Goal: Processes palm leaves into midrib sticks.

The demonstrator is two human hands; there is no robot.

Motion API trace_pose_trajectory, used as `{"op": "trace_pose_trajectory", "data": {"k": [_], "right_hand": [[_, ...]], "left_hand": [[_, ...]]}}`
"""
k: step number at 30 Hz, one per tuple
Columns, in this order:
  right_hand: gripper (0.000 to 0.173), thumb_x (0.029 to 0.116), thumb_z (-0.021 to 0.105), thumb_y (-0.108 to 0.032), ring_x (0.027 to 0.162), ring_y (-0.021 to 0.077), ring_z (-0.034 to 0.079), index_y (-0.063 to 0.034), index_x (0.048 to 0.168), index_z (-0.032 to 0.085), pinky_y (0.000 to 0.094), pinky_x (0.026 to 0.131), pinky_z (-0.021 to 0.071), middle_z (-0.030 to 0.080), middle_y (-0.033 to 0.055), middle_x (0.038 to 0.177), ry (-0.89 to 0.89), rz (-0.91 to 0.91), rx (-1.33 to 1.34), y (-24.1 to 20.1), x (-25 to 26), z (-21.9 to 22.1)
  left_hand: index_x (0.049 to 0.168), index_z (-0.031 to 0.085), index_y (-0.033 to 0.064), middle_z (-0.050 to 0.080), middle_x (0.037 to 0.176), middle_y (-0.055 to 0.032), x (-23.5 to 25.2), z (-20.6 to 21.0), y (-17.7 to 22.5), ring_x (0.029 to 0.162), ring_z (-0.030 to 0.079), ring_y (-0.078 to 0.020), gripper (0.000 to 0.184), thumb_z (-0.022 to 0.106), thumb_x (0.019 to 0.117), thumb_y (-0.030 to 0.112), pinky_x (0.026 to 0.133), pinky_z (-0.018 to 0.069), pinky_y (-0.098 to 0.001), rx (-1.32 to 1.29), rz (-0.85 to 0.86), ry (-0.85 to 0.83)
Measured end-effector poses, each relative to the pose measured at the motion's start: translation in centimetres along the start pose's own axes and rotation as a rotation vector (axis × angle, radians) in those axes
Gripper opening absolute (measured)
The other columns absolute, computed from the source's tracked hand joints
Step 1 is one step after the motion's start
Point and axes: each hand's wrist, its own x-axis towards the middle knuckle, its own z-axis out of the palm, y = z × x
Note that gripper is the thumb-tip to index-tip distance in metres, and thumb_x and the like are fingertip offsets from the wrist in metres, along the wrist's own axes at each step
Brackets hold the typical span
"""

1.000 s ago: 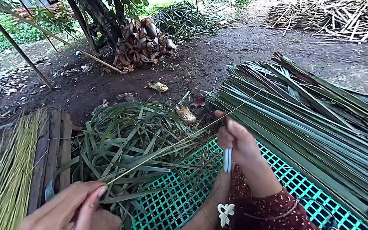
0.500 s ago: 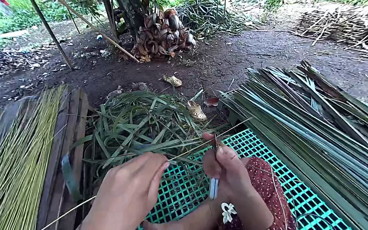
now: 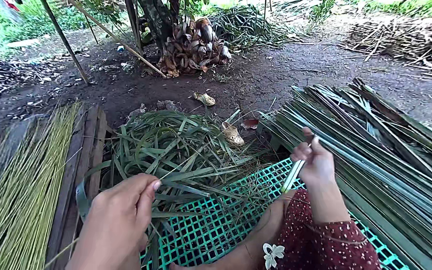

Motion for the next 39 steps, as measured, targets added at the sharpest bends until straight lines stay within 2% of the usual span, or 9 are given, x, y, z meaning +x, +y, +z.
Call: {"op": "trace_pose_trajectory", "data": {"k": [4, 9, 17, 23, 27, 30, 33, 35, 39], "right_hand": [[0.046, 0.1030, 0.053, -0.037, 0.049, -0.0040, 0.050, -0.0161, 0.144, 0.049, 0.0149, 0.052, 0.0459, 0.053, -0.0160, 0.060, -0.663, 0.255, -0.061, 3.4, -7.9, 6.0], [0.043, 0.1050, 0.044, -0.018, 0.056, -0.0061, 0.047, -0.0039, 0.146, 0.045, 0.0120, 0.054, 0.0419, 0.050, -0.0170, 0.066, -0.927, 0.382, 0.030, 4.7, -13.2, 11.6], [0.036, 0.1063, 0.042, -0.019, 0.050, -0.0054, 0.046, -0.0059, 0.135, 0.060, 0.0128, 0.050, 0.0422, 0.050, -0.0149, 0.059, -0.651, 0.214, -0.006, 4.4, -11.4, 9.7], [0.039, 0.1120, 0.025, -0.027, 0.041, -0.0031, 0.041, -0.0175, 0.128, 0.060, 0.0137, 0.043, 0.0396, 0.044, -0.0138, 0.052, -0.131, -0.028, -0.092, -1.2, -2.0, 1.9], [0.042, 0.1132, 0.019, -0.036, 0.040, -0.0025, 0.039, -0.0230, 0.110, 0.059, 0.0138, 0.043, 0.0369, 0.042, -0.0146, 0.052, 0.211, -0.135, 0.083, -3.6, 2.2, -2.5], [0.044, 0.1124, 0.017, -0.035, 0.042, -0.0033, 0.041, -0.0254, 0.118, 0.060, 0.0152, 0.045, 0.0394, 0.044, -0.0162, 0.052, -0.021, -0.046, -0.027, -1.8, -1.5, 0.5], [0.040, 0.1049, 0.043, -0.034, 0.048, -0.0038, 0.048, -0.0203, 0.142, 0.050, 0.0150, 0.051, 0.0447, 0.051, -0.0155, 0.057, -0.553, 0.208, -0.085, 1.7, -7.8, 5.4], [0.043, 0.1040, 0.050, -0.029, 0.053, -0.0045, 0.050, -0.0135, 0.144, 0.049, 0.0139, 0.055, 0.0459, 0.053, -0.0158, 0.063, -0.760, 0.310, -0.006, 3.5, -10.8, 8.6], [0.034, 0.1066, 0.048, -0.031, 0.053, -0.0036, 0.051, -0.0141, 0.132, 0.063, 0.0149, 0.055, 0.0471, 0.054, -0.0136, 0.060, -0.617, 0.149, 0.068, 3.9, -11.1, 9.5]], "left_hand": [[0.091, 0.073, 0.0072, 0.067, 0.068, -0.0029, 0.4, 1.0, 2.2, 0.059, 0.062, -0.0111, 0.038, 0.044, 0.1040, 0.027, 0.056, 0.0506, -0.0270, -0.051, 0.051, -0.048], [0.091, 0.073, 0.0087, 0.066, 0.068, -0.0019, 0.6, 1.6, 4.0, 0.058, 0.062, -0.0111, 0.035, 0.045, 0.1035, 0.025, 0.055, 0.0512, -0.0266, -0.079, 0.097, -0.101], [0.088, 0.072, 0.0089, 0.065, 0.068, -0.0027, 0.6, 1.4, 3.9, 0.057, 0.058, -0.0104, 0.035, 0.045, 0.1042, 0.024, 0.053, 0.0467, -0.0237, -0.080, 0.184, -0.086], [0.090, 0.072, 0.0053, 0.067, 0.070, -0.0073, 0.0, 0.2, 1.3, 0.059, 0.061, -0.0148, 0.036, 0.045, 0.1049, 0.025, 0.055, 0.0484, -0.0290, -0.023, 0.106, -0.077], [0.091, 0.072, 0.0038, 0.065, 0.068, -0.0082, -0.3, 0.4, 0.0, 0.056, 0.061, -0.0186, 0.040, 0.043, 0.1046, 0.028, 0.051, 0.0474, -0.0353, 0.060, 0.016, -0.038], [0.091, 0.074, 0.0053, 0.068, 0.070, -0.0070, 0.2, 1.1, 1.4, 0.059, 0.063, -0.0160, 0.037, 0.045, 0.1037, 0.025, 0.055, 0.0504, -0.0311, 0.025, 0.049, -0.014], [0.094, 0.074, 0.0066, 0.071, 0.076, -0.0063, 0.5, 1.8, 3.4, 0.063, 0.066, -0.0159, 0.033, 0.047, 0.1035, 0.023, 0.058, 0.0542, -0.0306, -0.025, 0.115, -0.056], [0.097, 0.074, 0.0071, 0.071, 0.079, -0.0058, 0.7, 2.3, 4.3, 0.064, 0.067, -0.0160, 0.032, 0.046, 0.1037, 0.022, 0.058, 0.0550, -0.0310, -0.047, 0.150, -0.086], [0.101, 0.075, 0.0087, 0.072, 0.082, -0.0039, 0.6, 1.9, 3.9, 0.068, 0.068, -0.0139, 0.034, 0.045, 0.1047, 0.024, 0.062, 0.0559, -0.0291, -0.064, 0.163, -0.111]]}}
